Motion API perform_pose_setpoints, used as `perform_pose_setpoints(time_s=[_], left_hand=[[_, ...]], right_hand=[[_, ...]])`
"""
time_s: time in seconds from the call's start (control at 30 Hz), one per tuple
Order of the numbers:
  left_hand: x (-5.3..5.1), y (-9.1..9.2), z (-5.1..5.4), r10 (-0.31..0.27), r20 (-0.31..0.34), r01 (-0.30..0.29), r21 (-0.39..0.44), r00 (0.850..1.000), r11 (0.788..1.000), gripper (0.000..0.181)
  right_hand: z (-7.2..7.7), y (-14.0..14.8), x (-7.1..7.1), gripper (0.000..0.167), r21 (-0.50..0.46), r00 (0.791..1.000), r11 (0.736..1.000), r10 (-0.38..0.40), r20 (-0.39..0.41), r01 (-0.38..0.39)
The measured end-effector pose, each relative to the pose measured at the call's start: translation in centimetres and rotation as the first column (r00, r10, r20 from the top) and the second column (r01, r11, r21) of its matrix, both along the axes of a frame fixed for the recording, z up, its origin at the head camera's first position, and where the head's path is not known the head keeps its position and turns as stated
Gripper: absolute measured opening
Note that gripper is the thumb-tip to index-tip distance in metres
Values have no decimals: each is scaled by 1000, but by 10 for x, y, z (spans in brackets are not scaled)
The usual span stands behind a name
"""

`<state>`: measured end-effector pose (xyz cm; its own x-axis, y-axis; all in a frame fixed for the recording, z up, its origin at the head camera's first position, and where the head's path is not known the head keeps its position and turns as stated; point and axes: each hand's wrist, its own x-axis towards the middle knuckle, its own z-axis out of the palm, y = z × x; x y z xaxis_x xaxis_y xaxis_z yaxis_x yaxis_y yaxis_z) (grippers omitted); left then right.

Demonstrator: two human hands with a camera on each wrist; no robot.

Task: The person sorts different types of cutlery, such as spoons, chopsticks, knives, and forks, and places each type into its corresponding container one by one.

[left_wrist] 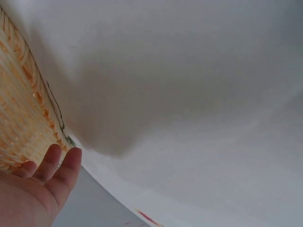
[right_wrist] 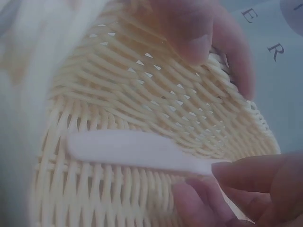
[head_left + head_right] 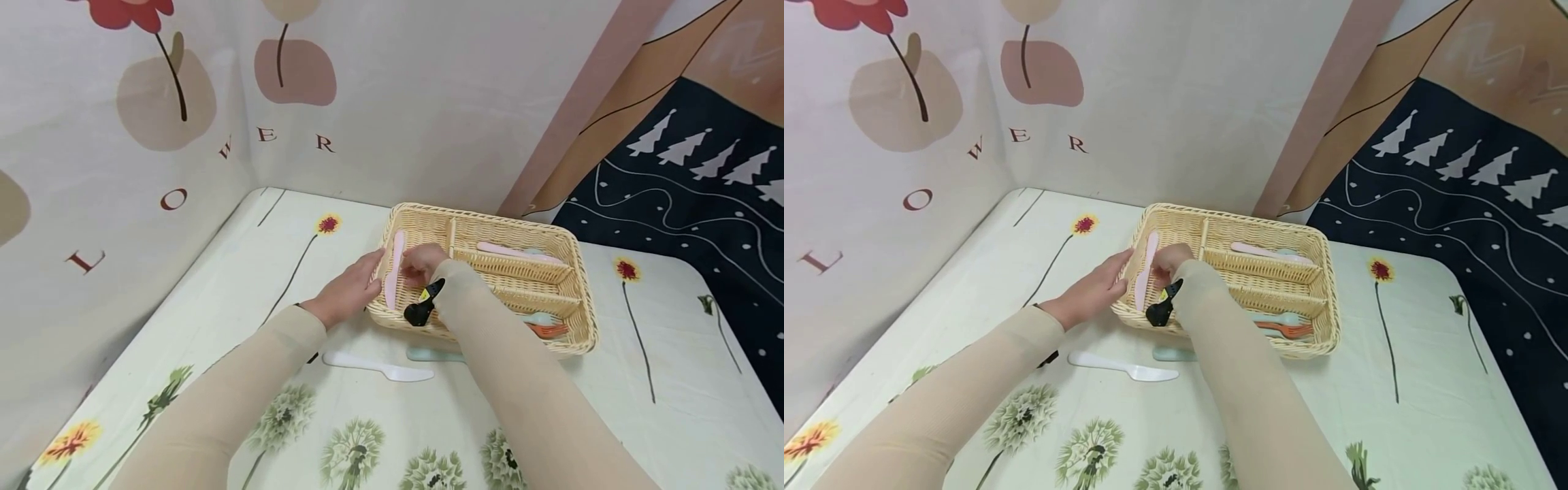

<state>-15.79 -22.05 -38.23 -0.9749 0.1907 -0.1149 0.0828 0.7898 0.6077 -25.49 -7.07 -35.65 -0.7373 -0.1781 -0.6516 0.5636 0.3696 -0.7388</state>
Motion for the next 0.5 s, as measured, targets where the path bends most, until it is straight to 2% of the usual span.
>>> perform_pose_setpoints(time_s=[0.13, 0.27, 0.37, 0.5], left_hand=[[0, 1, 0, -3, 11, 3, -16, 1000, 1000, 66], [-1, 0, 0, -2, 4, 2, -18, 1000, 1000, 66], [-1, 0, 0, -3, -1, 3, -13, 1000, 1000, 66], [0, -1, 1, -10, -4, 10, -15, 1000, 1000, 67]], right_hand=[[8, 4, 4, 37, -18, 999, 1000, -11, -36, 10], [19, 9, 8, 40, -92, 994, 995, 22, -108, -32], [27, 15, 12, 41, -131, 979, 987, 66, -193, -92], [36, 25, 25, 41, -194, 952, 970, 88, -294, -149]])
